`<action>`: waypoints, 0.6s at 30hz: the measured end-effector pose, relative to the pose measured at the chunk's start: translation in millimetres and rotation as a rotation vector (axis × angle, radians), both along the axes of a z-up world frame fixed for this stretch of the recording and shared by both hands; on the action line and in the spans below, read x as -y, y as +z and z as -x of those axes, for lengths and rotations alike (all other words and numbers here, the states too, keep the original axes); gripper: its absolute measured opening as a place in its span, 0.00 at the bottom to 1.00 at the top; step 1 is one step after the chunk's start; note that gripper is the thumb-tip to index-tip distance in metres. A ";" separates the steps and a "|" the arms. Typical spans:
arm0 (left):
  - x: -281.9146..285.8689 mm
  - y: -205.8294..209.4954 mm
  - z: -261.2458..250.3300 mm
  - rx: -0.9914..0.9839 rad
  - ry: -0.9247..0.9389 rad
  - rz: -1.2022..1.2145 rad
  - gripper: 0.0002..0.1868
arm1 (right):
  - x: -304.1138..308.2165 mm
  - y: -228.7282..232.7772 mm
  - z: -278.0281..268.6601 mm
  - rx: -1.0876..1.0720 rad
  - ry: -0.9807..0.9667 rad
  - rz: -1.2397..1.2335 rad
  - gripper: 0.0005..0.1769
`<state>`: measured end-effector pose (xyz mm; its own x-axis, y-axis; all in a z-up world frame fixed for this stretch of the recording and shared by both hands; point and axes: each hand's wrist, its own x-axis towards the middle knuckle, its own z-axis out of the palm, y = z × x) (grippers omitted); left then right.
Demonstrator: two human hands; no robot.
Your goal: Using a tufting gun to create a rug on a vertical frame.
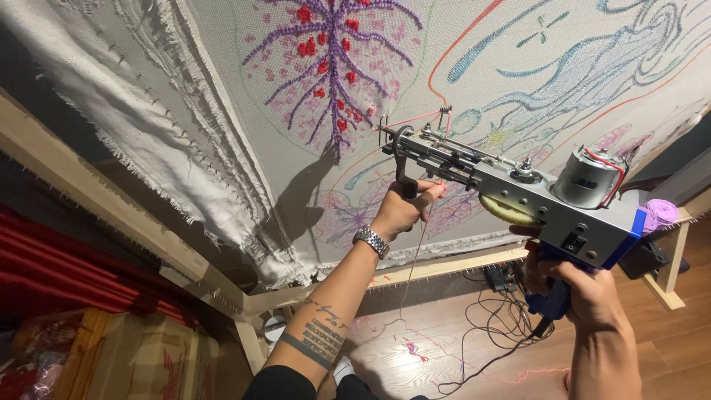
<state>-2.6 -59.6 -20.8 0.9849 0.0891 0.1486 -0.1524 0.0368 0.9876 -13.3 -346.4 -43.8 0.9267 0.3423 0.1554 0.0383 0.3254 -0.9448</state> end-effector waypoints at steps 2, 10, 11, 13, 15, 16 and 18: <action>-0.8 -3.1 -2.2 -0.011 0.008 0.001 0.10 | -6.8 9.3 4.7 0.009 0.005 -0.014 0.14; -3.9 -10.2 -9.3 -0.003 0.019 -0.029 0.07 | -15.8 18.4 5.7 0.033 0.008 -0.022 0.08; -4.3 -10.9 -9.9 -0.014 0.030 -0.050 0.07 | -18.2 21.6 6.6 0.037 0.026 -0.021 0.10; -6.1 -10.7 -10.5 -0.024 0.040 -0.074 0.07 | -24.1 29.1 8.8 0.042 0.043 -0.023 0.12; -7.3 -9.6 -10.1 -0.038 0.049 -0.088 0.07 | -29.7 38.3 11.7 0.078 0.034 -0.026 0.27; -7.6 -9.7 -10.5 -0.037 0.050 -0.087 0.07 | -26.9 32.7 9.7 0.079 0.034 -0.026 0.27; -8.9 -9.6 -11.1 -0.078 0.072 -0.117 0.07 | -21.9 21.9 5.7 0.049 0.051 -0.024 0.13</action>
<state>8.5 -50.7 -30.5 0.9855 0.1466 0.0859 -0.0736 -0.0876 0.9934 -19.0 -324.5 -22.0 0.8993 0.3844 0.2086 0.0667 0.3509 -0.9341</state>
